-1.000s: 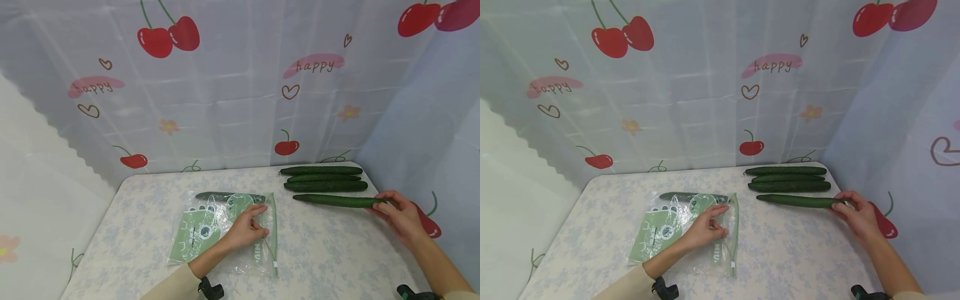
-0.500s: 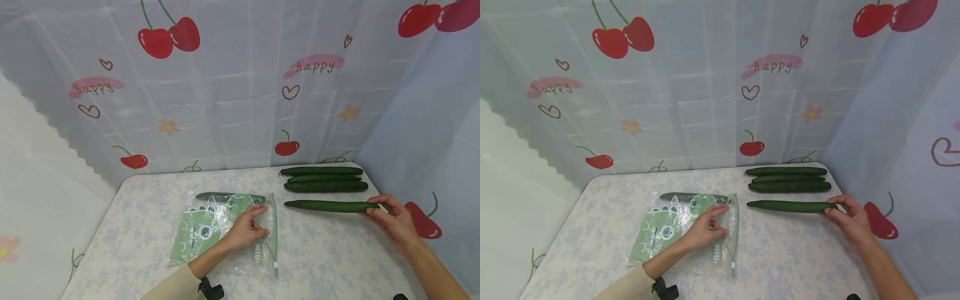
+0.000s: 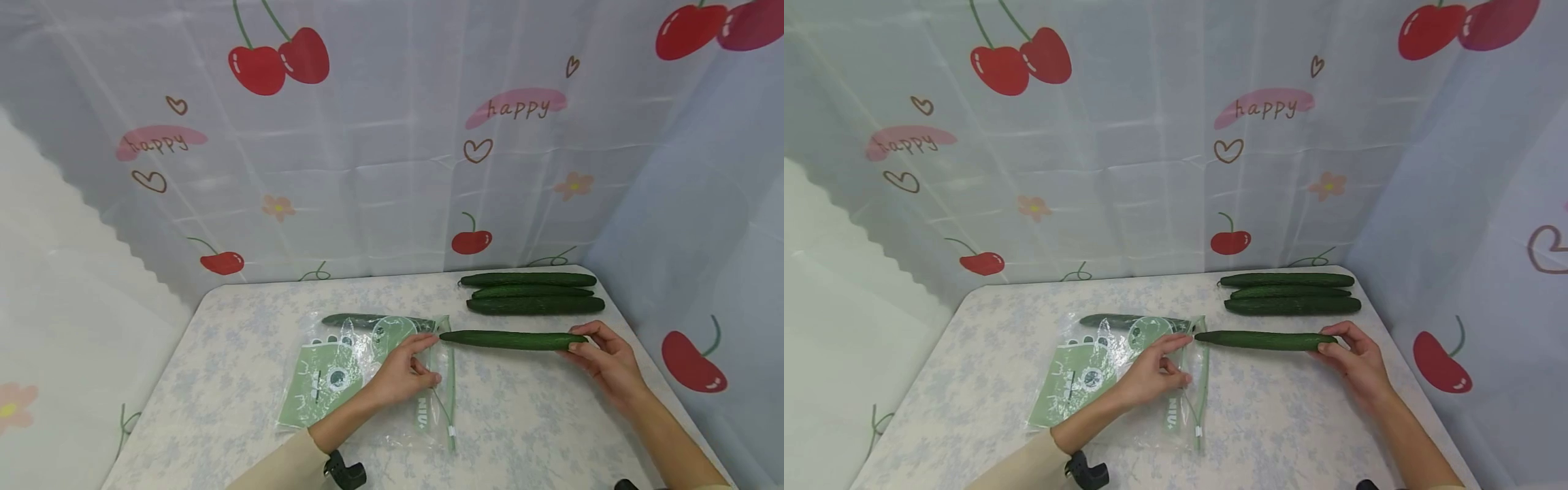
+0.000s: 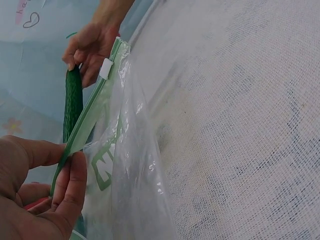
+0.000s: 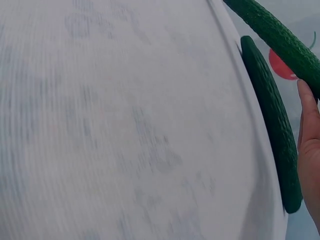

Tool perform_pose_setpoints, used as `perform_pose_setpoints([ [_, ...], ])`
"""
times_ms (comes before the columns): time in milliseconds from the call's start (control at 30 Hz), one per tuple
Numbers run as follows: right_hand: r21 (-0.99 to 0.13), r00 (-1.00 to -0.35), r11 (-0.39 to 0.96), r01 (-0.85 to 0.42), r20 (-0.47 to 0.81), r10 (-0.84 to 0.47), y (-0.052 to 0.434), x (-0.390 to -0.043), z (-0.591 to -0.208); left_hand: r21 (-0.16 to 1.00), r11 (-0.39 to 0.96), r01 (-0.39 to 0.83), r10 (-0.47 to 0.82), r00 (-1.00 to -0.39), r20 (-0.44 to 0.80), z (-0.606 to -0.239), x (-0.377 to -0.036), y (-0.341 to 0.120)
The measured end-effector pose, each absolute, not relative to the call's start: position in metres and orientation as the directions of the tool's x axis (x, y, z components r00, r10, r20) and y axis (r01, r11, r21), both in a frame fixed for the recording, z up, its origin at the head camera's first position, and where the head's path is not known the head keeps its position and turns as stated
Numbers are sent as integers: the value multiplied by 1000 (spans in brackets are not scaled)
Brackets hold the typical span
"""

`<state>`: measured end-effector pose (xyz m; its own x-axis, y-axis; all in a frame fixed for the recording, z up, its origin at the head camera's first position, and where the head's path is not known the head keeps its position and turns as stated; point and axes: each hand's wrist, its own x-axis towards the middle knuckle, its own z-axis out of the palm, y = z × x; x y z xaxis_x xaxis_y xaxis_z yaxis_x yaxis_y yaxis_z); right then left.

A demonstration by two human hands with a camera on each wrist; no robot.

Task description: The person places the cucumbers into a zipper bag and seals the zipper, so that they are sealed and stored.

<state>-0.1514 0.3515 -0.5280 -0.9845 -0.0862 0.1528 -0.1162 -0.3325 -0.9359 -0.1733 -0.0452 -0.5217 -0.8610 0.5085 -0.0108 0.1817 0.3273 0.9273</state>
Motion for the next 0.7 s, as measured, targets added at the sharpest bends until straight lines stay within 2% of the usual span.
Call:
perform_pose_setpoints([
  [700, -949, -990, -315, -27, 68, -120, 274, -175, -546, 927, 317, 202, 511, -860, 13, -521, -174, -46],
])
